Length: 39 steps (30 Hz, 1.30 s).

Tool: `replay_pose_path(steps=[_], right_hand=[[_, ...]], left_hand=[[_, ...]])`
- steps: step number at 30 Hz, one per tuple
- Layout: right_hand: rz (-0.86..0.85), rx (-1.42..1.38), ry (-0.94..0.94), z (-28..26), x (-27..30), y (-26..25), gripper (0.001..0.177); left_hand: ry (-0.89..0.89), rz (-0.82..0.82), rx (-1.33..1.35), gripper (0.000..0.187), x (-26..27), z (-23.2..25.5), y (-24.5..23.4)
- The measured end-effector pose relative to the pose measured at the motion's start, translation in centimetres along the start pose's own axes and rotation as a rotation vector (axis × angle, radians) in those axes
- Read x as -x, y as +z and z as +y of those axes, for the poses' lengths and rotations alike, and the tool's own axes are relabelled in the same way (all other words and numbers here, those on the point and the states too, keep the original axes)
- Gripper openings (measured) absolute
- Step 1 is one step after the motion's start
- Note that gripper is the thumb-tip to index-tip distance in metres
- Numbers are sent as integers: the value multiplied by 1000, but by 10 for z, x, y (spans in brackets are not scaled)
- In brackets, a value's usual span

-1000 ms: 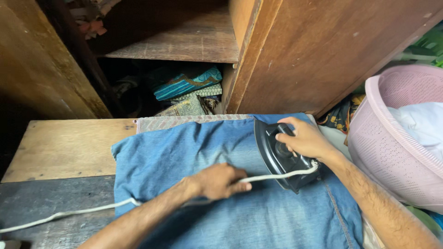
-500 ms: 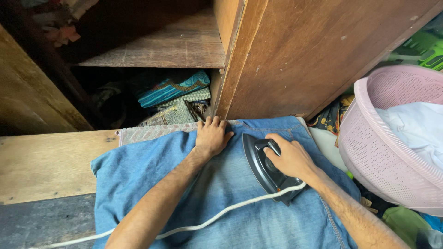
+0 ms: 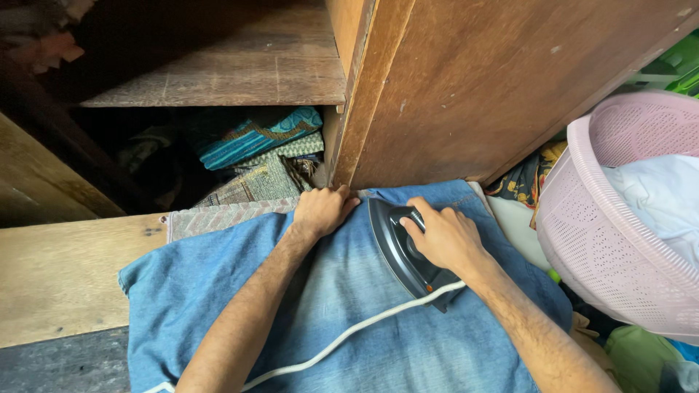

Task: The person irons a denim shirt and then folds it by hand on a wooden surface.

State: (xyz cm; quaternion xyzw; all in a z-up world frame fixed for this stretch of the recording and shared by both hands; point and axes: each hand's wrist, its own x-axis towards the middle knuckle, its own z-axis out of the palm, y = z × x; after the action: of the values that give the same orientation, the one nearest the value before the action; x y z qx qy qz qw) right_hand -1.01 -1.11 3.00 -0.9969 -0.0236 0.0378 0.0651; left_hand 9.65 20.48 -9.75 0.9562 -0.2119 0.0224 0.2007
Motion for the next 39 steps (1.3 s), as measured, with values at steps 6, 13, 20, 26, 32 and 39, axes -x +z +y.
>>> replay_pose_path(steps=[6, 13, 20, 26, 32, 39], right_hand=[[-59, -127, 50, -2, -8, -3, 48], [-210, -172, -45, -7, 7, -8, 51], [-212, -98, -73, -13, 13, -7, 60], [-173, -82, -21, -27, 1, -6, 60], [-97, 15, -22, -35, -17, 0, 58], [-58, -85, -11, -29, -25, 2, 59]], left_hand=[[20, 24, -28, 49, 1, -1, -2], [-16, -19, -14, 49, 5, 0, -11], [-54, -169, -86, 53, 28, -29, -39], [-83, -292, -45, 53, 43, -54, -58], [-1, -321, 43, 55, 49, -71, -67], [-104, -365, -9, 60, 57, -101, -89]])
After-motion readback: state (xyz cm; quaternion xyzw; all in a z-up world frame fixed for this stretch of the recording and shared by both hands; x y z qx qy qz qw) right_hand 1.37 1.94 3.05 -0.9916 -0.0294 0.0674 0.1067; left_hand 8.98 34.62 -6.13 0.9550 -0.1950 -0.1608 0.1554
